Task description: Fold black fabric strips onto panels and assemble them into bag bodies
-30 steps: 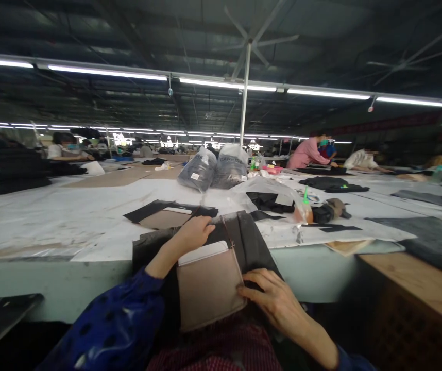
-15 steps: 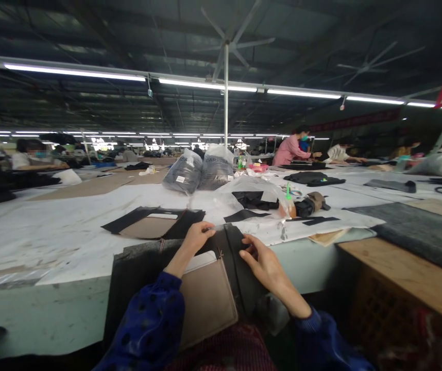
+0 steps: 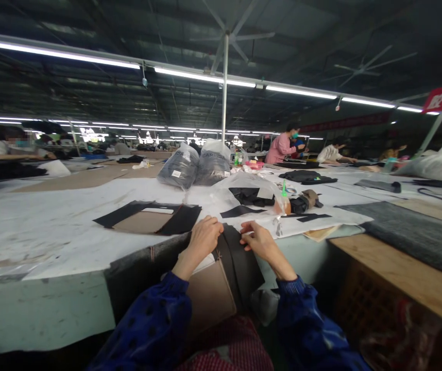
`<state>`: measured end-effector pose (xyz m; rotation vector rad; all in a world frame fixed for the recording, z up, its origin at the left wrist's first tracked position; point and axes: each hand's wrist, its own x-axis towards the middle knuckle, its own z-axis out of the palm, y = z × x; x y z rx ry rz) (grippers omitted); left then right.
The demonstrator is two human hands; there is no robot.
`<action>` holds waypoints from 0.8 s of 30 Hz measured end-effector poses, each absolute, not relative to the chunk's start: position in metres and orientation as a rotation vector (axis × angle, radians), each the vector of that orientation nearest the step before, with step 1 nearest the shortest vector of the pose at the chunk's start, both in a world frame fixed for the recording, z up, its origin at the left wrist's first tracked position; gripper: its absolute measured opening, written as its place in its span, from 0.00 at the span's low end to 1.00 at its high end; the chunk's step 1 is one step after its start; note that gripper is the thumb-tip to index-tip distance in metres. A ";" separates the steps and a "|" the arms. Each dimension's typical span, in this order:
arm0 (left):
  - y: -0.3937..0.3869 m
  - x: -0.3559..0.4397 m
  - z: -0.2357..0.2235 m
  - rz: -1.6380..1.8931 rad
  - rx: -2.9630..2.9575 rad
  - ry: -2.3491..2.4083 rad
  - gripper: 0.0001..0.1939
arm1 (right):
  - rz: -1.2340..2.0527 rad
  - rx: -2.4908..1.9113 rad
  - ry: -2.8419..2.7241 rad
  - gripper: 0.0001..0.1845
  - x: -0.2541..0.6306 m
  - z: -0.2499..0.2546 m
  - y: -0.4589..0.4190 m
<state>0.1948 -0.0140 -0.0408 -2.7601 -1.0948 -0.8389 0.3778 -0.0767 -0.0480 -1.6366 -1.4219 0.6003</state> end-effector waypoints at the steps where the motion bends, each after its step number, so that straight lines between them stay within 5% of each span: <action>1: -0.014 0.195 -0.044 -0.804 -2.787 -1.126 0.10 | 0.589 -1.655 -1.443 0.17 0.381 -0.047 -0.077; 8: -0.017 0.192 -0.057 -0.947 -2.808 -1.121 0.09 | 0.210 -1.893 -1.685 0.05 0.385 -0.038 -0.093; 14: -0.014 0.197 -0.060 -0.958 -2.784 -1.227 0.09 | 0.122 -2.088 -1.633 0.13 0.365 -0.038 -0.096; 19: -0.014 0.198 -0.060 -0.969 -2.795 -1.252 0.07 | 0.304 -1.994 -1.685 0.04 0.361 -0.037 -0.089; 24: -0.017 0.198 -0.061 -1.031 -2.761 -1.273 0.07 | 0.087 -2.054 -1.613 0.09 0.359 -0.041 -0.095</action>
